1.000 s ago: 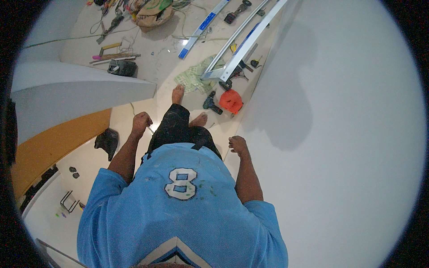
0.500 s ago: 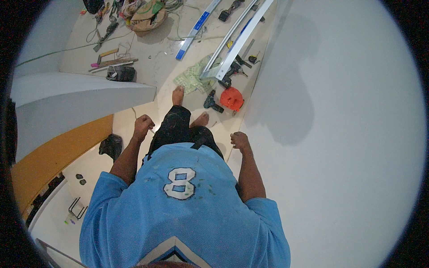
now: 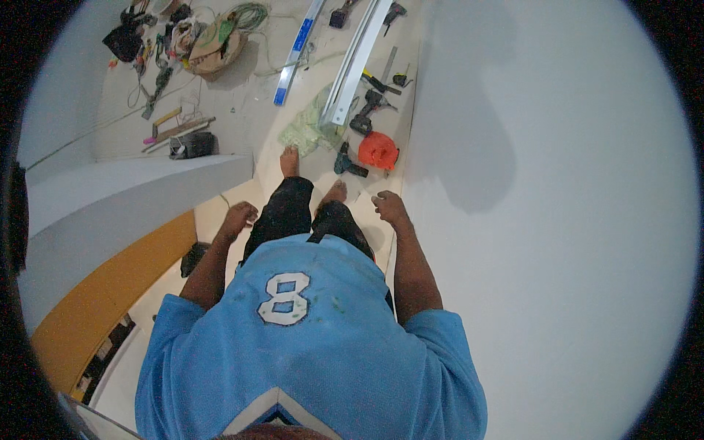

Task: The person assembles aluminum profiles by hand, using a cordless drill to drive screws into pre-drilled holes. They handle multiple profile pieces, align them, and secure them together on the floor.

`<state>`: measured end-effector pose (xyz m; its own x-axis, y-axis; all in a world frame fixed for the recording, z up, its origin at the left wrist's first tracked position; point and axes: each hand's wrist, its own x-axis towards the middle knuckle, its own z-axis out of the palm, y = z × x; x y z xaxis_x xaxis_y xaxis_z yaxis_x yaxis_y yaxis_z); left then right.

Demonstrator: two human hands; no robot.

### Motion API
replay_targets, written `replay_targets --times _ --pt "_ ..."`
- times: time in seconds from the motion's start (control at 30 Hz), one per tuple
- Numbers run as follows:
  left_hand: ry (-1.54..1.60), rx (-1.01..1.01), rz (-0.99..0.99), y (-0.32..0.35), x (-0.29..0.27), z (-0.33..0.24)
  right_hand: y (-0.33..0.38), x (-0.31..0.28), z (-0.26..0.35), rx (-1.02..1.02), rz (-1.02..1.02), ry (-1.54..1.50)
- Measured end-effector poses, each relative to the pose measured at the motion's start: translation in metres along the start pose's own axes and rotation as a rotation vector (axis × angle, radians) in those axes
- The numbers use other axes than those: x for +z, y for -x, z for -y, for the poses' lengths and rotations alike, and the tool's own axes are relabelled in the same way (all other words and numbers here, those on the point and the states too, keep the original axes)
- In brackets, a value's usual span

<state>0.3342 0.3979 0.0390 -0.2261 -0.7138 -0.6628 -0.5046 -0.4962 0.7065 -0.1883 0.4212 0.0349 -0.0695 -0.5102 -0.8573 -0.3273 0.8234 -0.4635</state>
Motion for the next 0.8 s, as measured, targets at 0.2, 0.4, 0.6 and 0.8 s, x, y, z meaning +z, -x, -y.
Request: replay_targets --times 0.2,0.4,0.6,0.8 --pt "-0.534 -0.033 0.238 -0.012 0.011 0.015 -0.049 0.021 -0.062 -0.063 0.063 0.090" --pt "-0.598 0.060 0.265 -0.047 -0.006 -0.016 -0.069 0.023 -0.044 -0.270 0.121 0.365" --pt "-0.331 -0.059 0.028 -0.064 -0.021 -0.135 -0.030 -0.001 0.084 -0.216 -0.028 -0.036" --pt "-0.237 0.055 0.069 -0.159 -0.025 -0.120 -0.092 0.002 0.111 -0.524 -0.227 0.070"
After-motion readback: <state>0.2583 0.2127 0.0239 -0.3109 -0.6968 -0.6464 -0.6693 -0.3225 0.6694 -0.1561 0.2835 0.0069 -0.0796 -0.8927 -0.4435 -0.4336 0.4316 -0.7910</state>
